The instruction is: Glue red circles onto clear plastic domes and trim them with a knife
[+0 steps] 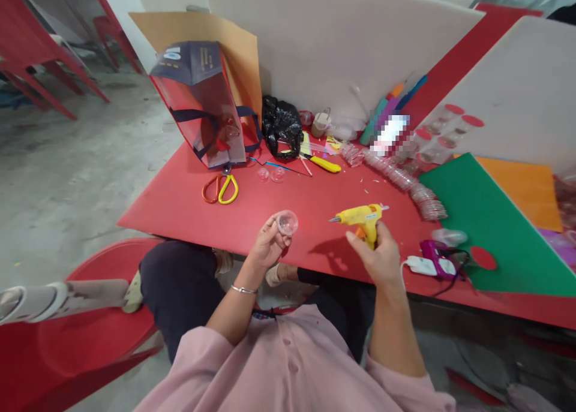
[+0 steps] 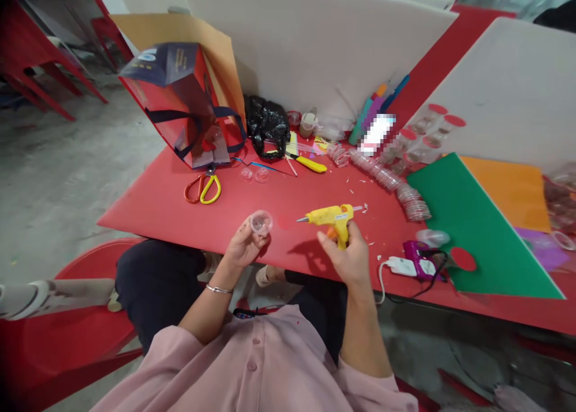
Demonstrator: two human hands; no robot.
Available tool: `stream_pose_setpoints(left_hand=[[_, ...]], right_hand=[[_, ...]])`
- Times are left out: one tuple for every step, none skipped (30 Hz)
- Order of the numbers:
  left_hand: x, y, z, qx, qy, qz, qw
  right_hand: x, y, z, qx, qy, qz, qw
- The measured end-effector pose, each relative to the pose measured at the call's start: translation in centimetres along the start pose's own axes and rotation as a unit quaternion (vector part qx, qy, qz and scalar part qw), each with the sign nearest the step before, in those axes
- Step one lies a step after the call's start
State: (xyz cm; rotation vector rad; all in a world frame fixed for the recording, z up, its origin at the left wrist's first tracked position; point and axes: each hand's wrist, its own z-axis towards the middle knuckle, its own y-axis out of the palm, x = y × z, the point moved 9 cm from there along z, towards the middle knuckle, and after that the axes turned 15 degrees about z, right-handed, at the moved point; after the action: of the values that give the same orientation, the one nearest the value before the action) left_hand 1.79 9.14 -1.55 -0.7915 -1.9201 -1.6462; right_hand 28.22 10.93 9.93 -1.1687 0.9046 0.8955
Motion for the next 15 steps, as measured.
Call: stream_pose_setpoints(left_hand=[[-0.2, 0.1, -0.4, 0.003, -0.002, -0.011, 1.0], [-0.3, 0.2, -0.8, 0.002, -0.005, -0.021, 1.0], [-0.5, 0.5, -1.2, -0.003, -0.008, -0.026, 1.0], [-0.6, 0.9, -1.6, -0.014, -0.01, -0.028, 0.999], [-0.6, 1.4, -2.0, -0.028, -0.012, -0.025, 0.999], [-0.5, 1.8, -2.4, -0.043, -0.011, -0.021, 0.999], [-0.4, 2.2, -2.7, -0.055, -0.01, -0.018, 0.998], [-0.2, 2.4, -2.9, -0.062, -0.008, -0.018, 0.998], [0.0, 2.5, -3.1, -0.064, -0.006, -0.02, 0.998], [0.2, 2.6, -3.3, -0.064, -0.005, -0.023, 0.998], [0.3, 2.5, -3.4, -0.062, -0.005, -0.026, 0.998], [0.4, 2.5, -3.5, -0.061, -0.006, -0.029, 0.998], [0.5, 2.5, -3.6, -0.06, -0.007, -0.03, 0.998], [0.5, 2.4, -3.8, -0.061, -0.008, -0.03, 0.998], [0.4, 2.5, -3.9, -0.062, -0.01, -0.028, 0.998]], right_hand=[[-1.3, 0.9, -1.0, -0.007, -0.012, -0.023, 1.0], [-2.4, 1.7, -1.8, -0.01, -0.026, -0.053, 0.998], [-3.5, 2.2, -2.4, 0.001, -0.046, -0.082, 0.996], [-4.5, 2.5, -2.8, 0.018, -0.069, -0.109, 0.991], [-5.4, 2.6, -3.1, 0.036, -0.096, -0.134, 0.986], [-6.4, 2.8, -3.4, 0.053, -0.126, -0.155, 0.978], [-7.2, 2.9, -3.6, 0.065, -0.157, -0.174, 0.97], [-8.0, 3.1, -3.9, 0.073, -0.189, -0.192, 0.96], [-8.6, 3.4, -4.1, 0.076, -0.22, -0.208, 0.95], [-9.2, 3.6, -4.4, 0.076, -0.249, -0.222, 0.94], [-9.7, 3.8, -4.7, 0.075, -0.274, -0.235, 0.93], [-10.1, 4.1, -5.0, 0.072, -0.294, -0.246, 0.921], [-10.4, 4.3, -5.3, 0.069, -0.311, -0.255, 0.913], [-10.7, 4.4, -5.5, 0.066, -0.325, -0.261, 0.907], [-10.9, 4.6, -5.8, 0.064, -0.335, -0.265, 0.902]])
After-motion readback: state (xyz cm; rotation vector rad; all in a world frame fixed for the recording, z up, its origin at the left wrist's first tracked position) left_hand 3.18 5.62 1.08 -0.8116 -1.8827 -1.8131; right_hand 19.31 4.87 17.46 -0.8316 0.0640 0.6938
